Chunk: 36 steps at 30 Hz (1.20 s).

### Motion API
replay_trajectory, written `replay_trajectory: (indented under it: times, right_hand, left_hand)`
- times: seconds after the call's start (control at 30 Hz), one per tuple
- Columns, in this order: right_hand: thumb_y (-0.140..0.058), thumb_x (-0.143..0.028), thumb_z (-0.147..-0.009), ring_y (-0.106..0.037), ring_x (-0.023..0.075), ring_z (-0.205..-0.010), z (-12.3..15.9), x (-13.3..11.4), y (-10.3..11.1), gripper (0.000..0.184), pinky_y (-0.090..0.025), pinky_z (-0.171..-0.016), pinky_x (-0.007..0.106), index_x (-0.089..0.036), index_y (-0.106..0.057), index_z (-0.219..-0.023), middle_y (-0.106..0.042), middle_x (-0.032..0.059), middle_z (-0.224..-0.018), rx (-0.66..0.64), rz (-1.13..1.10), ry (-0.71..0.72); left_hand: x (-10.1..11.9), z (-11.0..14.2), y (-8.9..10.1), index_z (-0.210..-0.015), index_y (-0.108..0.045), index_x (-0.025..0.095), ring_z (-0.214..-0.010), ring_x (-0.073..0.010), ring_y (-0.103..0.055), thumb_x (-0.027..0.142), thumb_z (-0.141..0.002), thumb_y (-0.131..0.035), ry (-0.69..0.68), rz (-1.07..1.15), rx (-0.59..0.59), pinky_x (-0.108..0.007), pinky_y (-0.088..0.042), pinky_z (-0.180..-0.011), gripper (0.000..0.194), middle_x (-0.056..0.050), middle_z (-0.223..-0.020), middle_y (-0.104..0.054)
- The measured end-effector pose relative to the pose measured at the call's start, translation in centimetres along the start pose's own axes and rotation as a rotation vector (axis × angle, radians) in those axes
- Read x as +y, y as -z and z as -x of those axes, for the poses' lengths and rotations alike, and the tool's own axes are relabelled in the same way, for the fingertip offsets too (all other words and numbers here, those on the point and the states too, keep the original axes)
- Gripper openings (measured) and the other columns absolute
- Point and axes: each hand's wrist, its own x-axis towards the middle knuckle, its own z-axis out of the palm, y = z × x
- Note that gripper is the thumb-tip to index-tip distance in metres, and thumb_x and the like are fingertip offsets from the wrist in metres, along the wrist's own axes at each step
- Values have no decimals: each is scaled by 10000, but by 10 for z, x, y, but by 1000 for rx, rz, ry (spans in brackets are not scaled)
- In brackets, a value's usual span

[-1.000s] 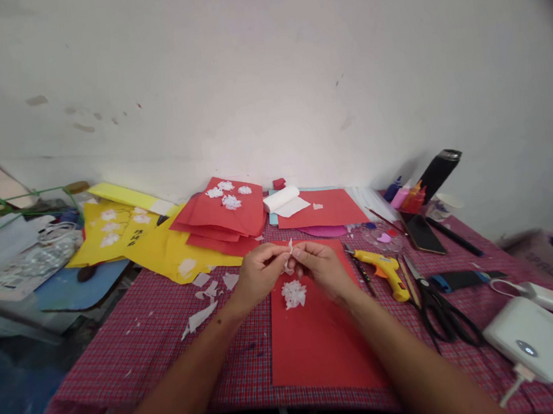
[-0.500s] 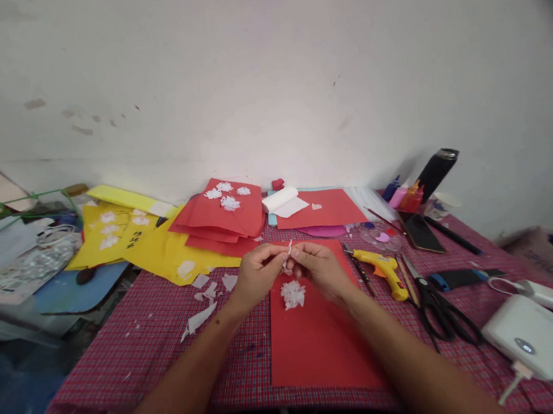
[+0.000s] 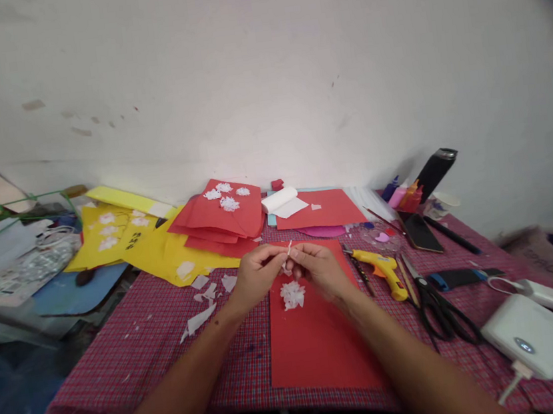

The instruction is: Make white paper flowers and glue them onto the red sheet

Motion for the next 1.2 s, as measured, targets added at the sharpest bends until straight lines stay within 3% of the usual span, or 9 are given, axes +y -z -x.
replay_trajectory:
  times: [0.4, 0.77, 1.2]
  right_hand:
    - [-645, -378, -818, -486, 96, -488, -1, 0, -1, 235, -335, -472, 234, -166, -625, -717, -632, 15, -668, 40, 44, -20]
    - [-563, -369, -874, -505, 119, -559, 2, -2, -3, 265, -377, -525, 239, -174, -597, -698, -595, 0, -637, 130, 438, 121]
    - [-550, -372, -880, -522, 122, -544, 2, -2, -2, 262, -400, -524, 247, -179, -603, -711, -627, 11, -655, 82, 389, 71]
  left_hand:
    - [-1, 0, 0, -882, -716, 171, -719, -119, -597, 232, -874, -557, -2, 21, -22, -229, -475, -694, 171, -22, -782, -679]
    - [-4, -1, -1, -865, -712, 157, -685, -122, -601, 246, -840, -589, 107, 75, -45, -220, -476, -649, 155, -24, -755, -678]
    - [-1, -1, -4, -752, -646, 145, -613, -111, -550, 297, -842, -566, 189, 227, -25, -225, -438, -593, 194, -20, -673, -629]
